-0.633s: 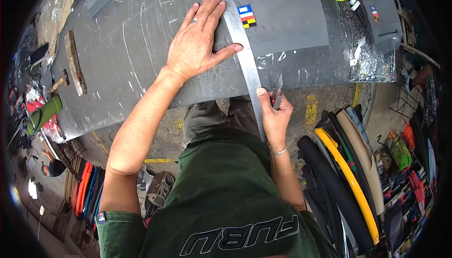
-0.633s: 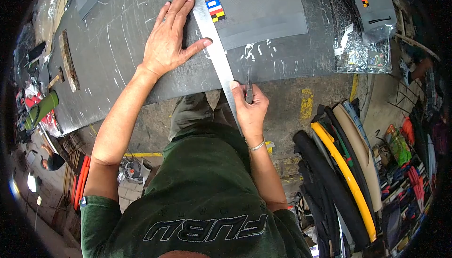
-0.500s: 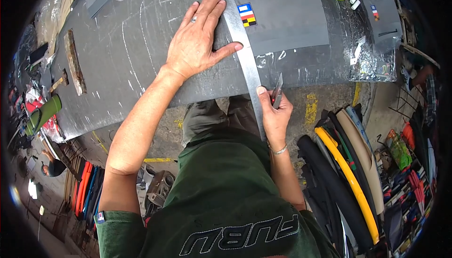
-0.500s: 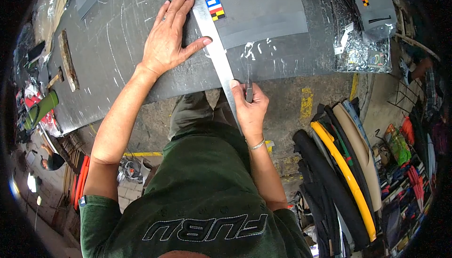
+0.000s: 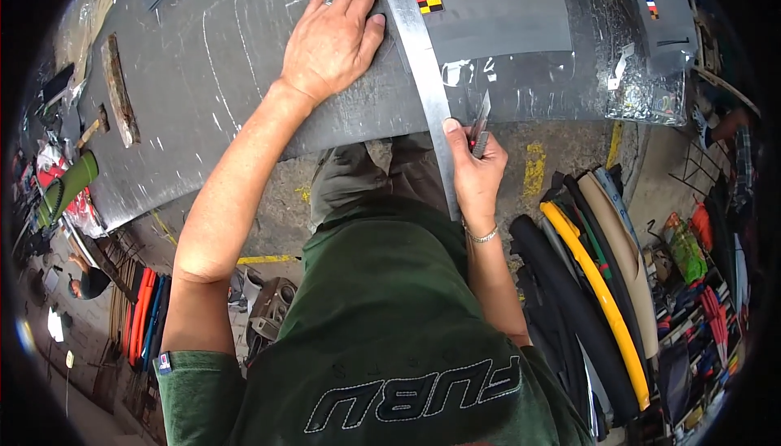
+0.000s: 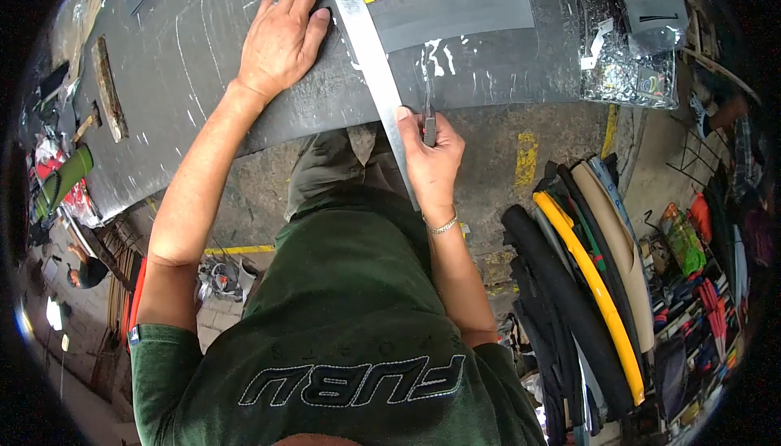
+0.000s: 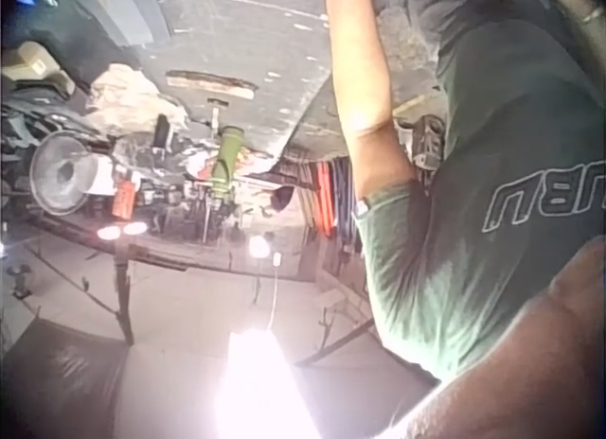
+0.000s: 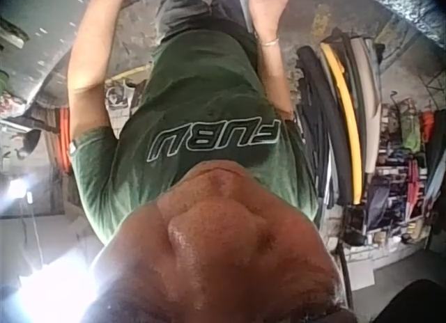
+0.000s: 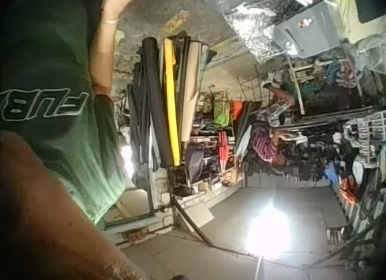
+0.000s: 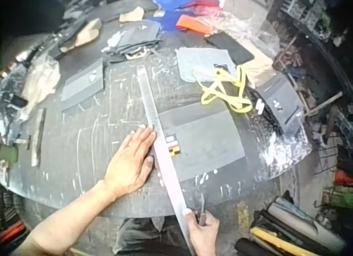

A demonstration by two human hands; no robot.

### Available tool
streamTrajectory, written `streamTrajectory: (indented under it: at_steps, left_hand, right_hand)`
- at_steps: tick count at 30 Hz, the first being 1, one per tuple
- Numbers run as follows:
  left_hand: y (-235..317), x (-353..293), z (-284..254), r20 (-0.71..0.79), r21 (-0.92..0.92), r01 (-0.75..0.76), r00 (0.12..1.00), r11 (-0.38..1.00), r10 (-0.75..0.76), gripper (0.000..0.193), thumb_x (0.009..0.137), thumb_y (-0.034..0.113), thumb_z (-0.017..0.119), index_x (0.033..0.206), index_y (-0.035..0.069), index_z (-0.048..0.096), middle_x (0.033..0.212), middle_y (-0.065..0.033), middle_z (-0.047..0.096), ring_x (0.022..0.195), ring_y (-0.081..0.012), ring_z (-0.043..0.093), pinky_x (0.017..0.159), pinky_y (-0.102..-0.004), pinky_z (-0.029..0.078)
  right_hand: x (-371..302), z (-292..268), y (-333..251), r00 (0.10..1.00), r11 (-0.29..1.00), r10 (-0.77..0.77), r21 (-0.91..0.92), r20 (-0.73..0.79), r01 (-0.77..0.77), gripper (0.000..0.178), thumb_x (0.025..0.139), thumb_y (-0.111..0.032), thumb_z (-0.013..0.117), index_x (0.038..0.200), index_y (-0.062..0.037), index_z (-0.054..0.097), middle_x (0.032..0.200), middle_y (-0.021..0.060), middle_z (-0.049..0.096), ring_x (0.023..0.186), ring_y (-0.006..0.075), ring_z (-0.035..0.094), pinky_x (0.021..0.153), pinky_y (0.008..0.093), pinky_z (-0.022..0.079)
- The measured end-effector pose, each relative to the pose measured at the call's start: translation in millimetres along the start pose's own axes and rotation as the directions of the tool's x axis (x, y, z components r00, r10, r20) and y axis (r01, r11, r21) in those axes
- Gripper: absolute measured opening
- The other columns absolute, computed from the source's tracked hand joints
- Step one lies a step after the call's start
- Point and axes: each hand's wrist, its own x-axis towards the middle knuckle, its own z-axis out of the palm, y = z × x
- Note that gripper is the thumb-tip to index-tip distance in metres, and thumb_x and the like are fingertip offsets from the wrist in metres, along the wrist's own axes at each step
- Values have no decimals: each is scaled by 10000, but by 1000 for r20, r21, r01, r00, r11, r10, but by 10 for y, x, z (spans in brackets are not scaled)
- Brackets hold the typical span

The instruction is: Cutting gray fabric material using a utility knife and a straight edge ruler on a workshop table.

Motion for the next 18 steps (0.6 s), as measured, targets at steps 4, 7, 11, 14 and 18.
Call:
streamTrajectory:
  at_steps: [4, 7, 11, 14, 18]
  left_hand:
    - [-233, 68, 306, -263, -61, -263, 935, 963, 238, 712, 960, 365, 601, 1498, -56, 400, 1561, -254, 406, 1491, -409, 338, 1249, -498, 235]
    - [-284, 76, 419, -504, -215, -485, 799, 848, 329, 821, 914, 453, 674, 1492, -62, 401, 1559, -260, 406, 1495, -407, 333, 1251, -496, 234]
    - [-282, 96, 459, -535, -260, -518, 780, 815, 324, 926, 852, 517, 738, 1489, -65, 402, 1559, -259, 406, 1500, -406, 325, 1255, -497, 230]
    - [-287, 99, 450, -544, -251, -523, 772, 815, 329, 926, 846, 512, 744, 1488, -63, 404, 1556, -263, 408, 1501, -406, 324, 1253, -499, 233]
    - [-120, 85, 242, -516, -285, -509, 795, 812, 317, 903, 854, 487, 741, 1486, -63, 405, 1554, -271, 403, 1499, -411, 322, 1253, -503, 232]
  right_hand:
    - [-3, -2, 16, 1000, 1000, 21, -11, 22, -21, 296, 925, -251, 803, 796, -19, 671, 672, -83, 520, 651, 30, 406, 582, 240, 360]
    - [-14, -10, -4, 999, 999, 34, -16, 31, -34, 308, 924, -270, 810, 806, -18, 678, 695, -76, 543, 670, 32, 418, 603, 235, 365]
    - [-25, -6, -28, 1000, 1000, 19, 0, 21, -19, 319, 921, -275, 815, 797, -17, 672, 681, -73, 536, 664, 36, 418, 601, 239, 370]
    - [-26, -3, -42, 1000, 1000, 19, -14, 21, -19, 324, 924, -275, 811, 793, -15, 670, 680, -73, 537, 662, 37, 419, 600, 241, 371]
    - [-5, -9, -24, 1000, 999, 11, -43, 27, -10, 322, 926, -275, 807, 798, -12, 672, 689, -73, 544, 667, 36, 423, 603, 240, 374]
